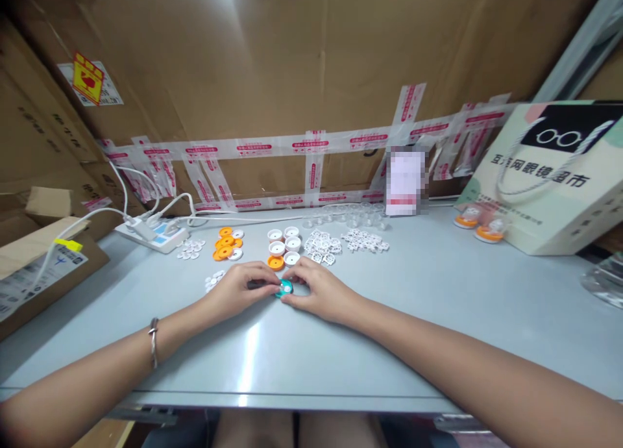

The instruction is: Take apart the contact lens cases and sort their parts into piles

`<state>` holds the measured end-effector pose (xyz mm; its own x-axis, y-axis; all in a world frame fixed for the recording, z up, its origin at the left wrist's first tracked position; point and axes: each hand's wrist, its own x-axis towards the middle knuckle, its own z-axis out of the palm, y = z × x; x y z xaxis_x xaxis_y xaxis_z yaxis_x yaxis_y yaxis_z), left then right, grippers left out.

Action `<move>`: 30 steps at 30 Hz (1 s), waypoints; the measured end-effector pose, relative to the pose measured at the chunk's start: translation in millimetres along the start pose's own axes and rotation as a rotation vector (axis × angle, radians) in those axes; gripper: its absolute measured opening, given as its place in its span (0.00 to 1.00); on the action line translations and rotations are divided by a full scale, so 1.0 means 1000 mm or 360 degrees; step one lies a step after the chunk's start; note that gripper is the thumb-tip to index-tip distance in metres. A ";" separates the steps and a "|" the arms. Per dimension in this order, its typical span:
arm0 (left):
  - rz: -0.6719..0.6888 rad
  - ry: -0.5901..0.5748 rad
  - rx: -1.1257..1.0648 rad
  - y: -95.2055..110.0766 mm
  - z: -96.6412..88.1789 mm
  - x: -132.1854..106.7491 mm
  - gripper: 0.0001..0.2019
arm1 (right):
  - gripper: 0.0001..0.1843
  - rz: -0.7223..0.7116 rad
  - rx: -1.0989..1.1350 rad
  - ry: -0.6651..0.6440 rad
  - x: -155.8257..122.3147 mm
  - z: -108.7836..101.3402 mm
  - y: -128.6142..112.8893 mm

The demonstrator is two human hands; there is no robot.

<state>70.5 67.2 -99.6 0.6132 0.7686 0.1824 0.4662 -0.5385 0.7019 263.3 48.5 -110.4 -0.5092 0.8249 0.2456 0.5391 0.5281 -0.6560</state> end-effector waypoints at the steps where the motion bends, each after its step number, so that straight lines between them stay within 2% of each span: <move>1: -0.0011 -0.0002 0.0005 0.001 0.000 0.000 0.06 | 0.12 -0.0003 0.0006 -0.0009 0.000 0.000 -0.001; 8: -0.0168 -0.0072 -0.0026 0.010 -0.004 -0.004 0.05 | 0.12 -0.0010 0.0043 -0.0033 -0.003 0.001 -0.009; 15: -0.0215 -0.0081 -0.0004 0.003 -0.003 0.001 0.11 | 0.12 -0.0029 0.0000 -0.0002 -0.002 0.003 -0.005; 20: -0.0256 -0.0172 0.0139 0.004 -0.008 0.005 0.11 | 0.12 -0.0029 0.0006 0.0003 -0.003 0.005 -0.005; 26: -0.0092 -0.0250 0.0545 0.013 -0.011 0.010 0.08 | 0.11 -0.0073 -0.0008 0.0059 -0.003 0.008 -0.003; 30: 0.0035 -0.0271 0.0676 0.012 -0.009 0.011 0.08 | 0.12 -0.0109 0.0002 0.0114 -0.002 0.011 0.002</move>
<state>77.2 72.6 -82.9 0.7056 0.7066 0.0532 0.6502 -0.6754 0.3478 258.2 45.4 -119.9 -0.4955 0.7993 0.3400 0.5040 0.5834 -0.6369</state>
